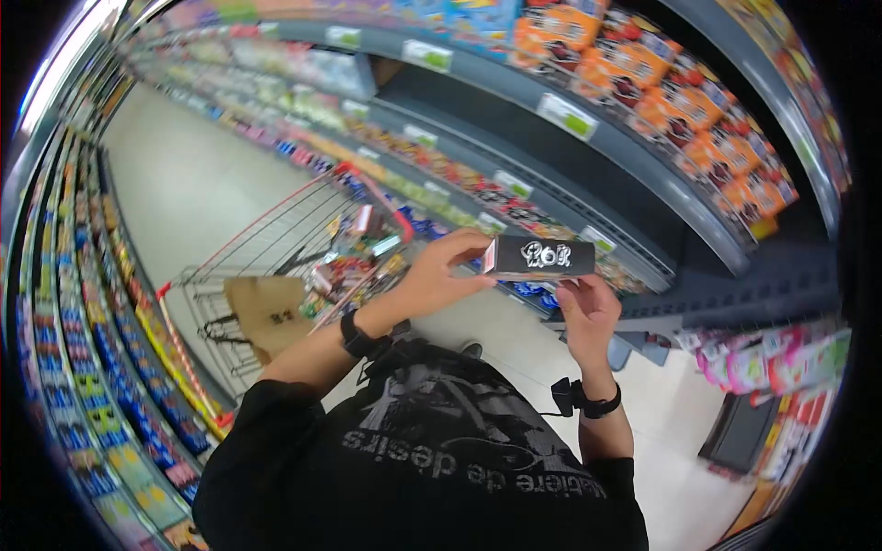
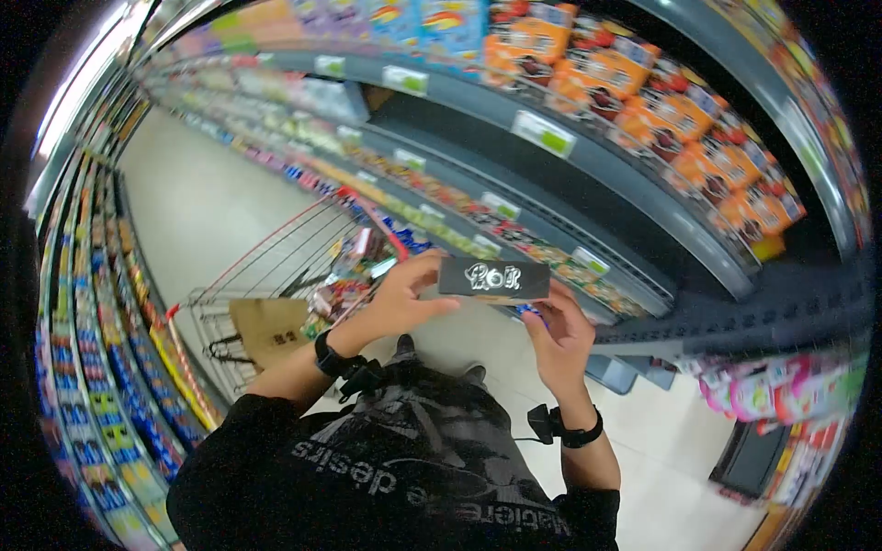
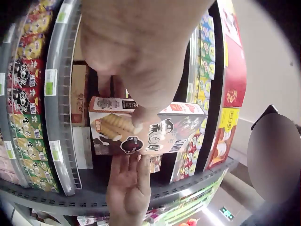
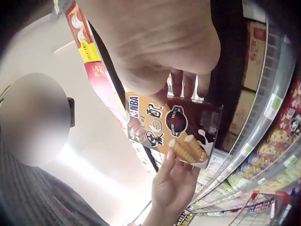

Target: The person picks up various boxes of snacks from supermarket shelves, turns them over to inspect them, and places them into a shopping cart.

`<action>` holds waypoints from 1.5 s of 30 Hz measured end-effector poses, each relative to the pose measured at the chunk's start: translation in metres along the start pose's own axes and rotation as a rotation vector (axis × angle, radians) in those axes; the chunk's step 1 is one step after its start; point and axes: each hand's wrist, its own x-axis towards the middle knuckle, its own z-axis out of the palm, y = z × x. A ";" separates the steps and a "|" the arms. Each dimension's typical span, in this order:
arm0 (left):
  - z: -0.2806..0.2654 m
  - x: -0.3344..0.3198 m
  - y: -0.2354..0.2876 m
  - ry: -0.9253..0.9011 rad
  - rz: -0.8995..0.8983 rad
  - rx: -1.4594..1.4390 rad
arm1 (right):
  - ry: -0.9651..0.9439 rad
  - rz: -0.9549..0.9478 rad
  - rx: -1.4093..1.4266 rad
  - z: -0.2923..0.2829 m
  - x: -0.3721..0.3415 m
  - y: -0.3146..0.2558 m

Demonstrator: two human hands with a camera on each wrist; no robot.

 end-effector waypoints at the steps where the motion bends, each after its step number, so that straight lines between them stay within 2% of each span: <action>1: -0.008 -0.007 -0.002 0.010 0.002 -0.004 | -0.051 -0.122 -0.042 0.010 0.005 0.008; 4: -0.027 -0.028 -0.006 0.219 -0.294 -0.252 | -0.104 0.168 0.019 0.040 0.014 0.024; 5: -0.037 -0.031 -0.002 0.206 -0.331 -0.222 | -0.156 0.261 -0.033 0.052 0.019 0.028; 8: -0.069 -0.050 -0.030 0.327 -0.593 -0.270 | -0.122 0.591 0.121 0.080 0.029 0.069; 12: -0.112 -0.078 -0.063 0.388 -0.766 -0.423 | -0.205 0.866 0.196 0.124 0.042 0.089; 16: -0.146 -0.097 -0.076 0.429 -0.769 -0.531 | -0.262 0.893 0.115 0.160 0.054 0.106; 21: -0.185 -0.110 -0.082 0.428 -0.760 -0.561 | -0.209 0.953 0.164 0.209 0.068 0.122; 24: -0.195 -0.118 -0.084 0.360 -0.678 -0.336 | -0.259 0.935 0.107 0.230 0.071 0.152; 25: -0.199 -0.129 -0.108 0.379 -0.578 -0.021 | -0.294 0.914 0.063 0.236 0.070 0.167; 28: -0.216 -0.141 -0.115 0.341 -0.510 0.188 | -0.441 0.740 -0.126 0.262 0.065 0.197; 30: -0.226 -0.140 -0.118 0.360 -0.664 -0.317 | -0.559 0.720 -0.139 0.274 0.060 0.205; 32: -0.230 -0.145 -0.131 0.509 -0.460 -0.459 | -0.685 0.697 -0.182 0.290 0.058 0.198; 33: -0.235 -0.152 -0.137 0.550 -0.523 -0.499 | -0.786 0.682 -0.221 0.293 0.061 0.200; 36: -0.254 -0.161 -0.114 0.493 -0.485 -1.014 | -0.567 0.626 -0.177 0.304 0.057 0.219; 37: -0.258 -0.163 -0.108 0.506 -0.473 -1.084 | -0.498 0.789 -0.094 0.305 0.056 0.218; 40: -0.257 -0.164 -0.122 0.504 -0.388 -0.854 | -0.469 1.101 -0.006 0.309 0.062 0.213; 41: -0.256 -0.164 -0.117 0.585 -0.464 -0.641 | -0.453 1.090 -0.009 0.307 0.060 0.221; 44: -0.248 -0.166 -0.128 0.656 -0.473 -0.241 | -0.573 1.042 -0.277 0.308 0.064 0.231; 45: -0.248 -0.166 -0.134 0.609 -0.500 -0.126 | -0.563 1.024 -0.253 0.310 0.061 0.232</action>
